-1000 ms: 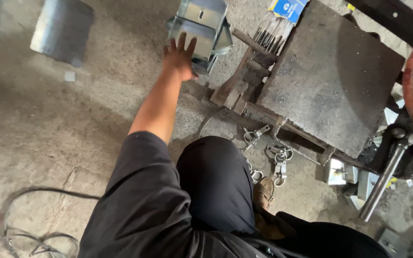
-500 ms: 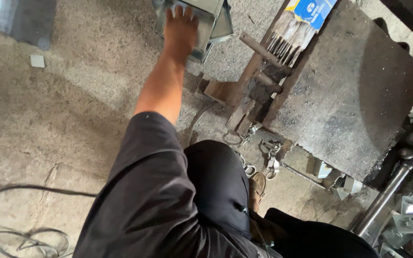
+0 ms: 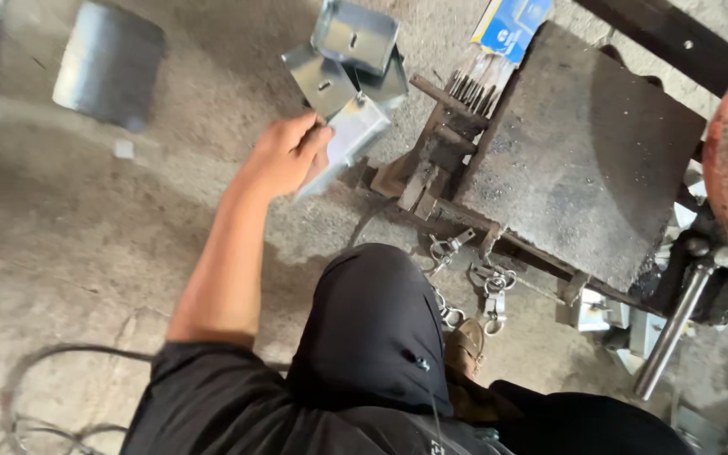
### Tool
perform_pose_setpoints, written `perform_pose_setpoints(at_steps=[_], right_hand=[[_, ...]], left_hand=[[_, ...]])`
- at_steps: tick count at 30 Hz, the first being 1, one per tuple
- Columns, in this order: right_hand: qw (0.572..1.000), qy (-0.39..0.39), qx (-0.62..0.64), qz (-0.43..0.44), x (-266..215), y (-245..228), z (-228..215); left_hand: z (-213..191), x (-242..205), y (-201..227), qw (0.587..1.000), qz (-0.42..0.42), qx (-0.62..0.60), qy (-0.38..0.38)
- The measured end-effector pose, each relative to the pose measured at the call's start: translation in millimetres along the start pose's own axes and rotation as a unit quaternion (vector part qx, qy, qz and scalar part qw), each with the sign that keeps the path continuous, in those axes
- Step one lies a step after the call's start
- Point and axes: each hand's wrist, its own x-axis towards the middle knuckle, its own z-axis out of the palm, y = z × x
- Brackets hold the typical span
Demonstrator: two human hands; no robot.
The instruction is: The person sits on the floor and welds metal plates using a handheld welding torch. They pick up metal plates and small metal rings, place them on a workbench, and weld them together, creating bright sparks. The person repeatedly handles the plates and rings, adjusting their positions before welding.
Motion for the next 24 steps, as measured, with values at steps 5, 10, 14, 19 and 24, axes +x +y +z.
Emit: perform_pose_setpoints(at_steps=[5, 10, 14, 19, 24], right_hand=[[0.998, 0.019, -0.025, -0.062, -12.5, -23.3, -12.7], [0.968, 0.108, -0.075, -0.213, -27.7, -102.7, -37.6], [0.943, 0.072, 0.158, -0.282, -41.0, -181.5, -5.8], [0.915, -0.163, 0.324, -0.174, -68.5, -212.0, 39.7], [0.892, -0.209, 0.289, -0.279, -79.0, -211.5, 70.4]], left_hand=[[9.3, -51.2, 81.0, 0.907, 0.050, -0.416, -0.046], [80.7, -80.7, 173.9, 0.971, 0.110, -0.182, -0.108], [136.6, -97.1, 219.3, 0.877, 0.432, 0.195, -0.077], [163.9, -63.7, 207.4, 0.819, 0.400, 0.386, -0.141], [162.6, -44.2, 199.3, 0.800, 0.386, 0.421, -0.184]])
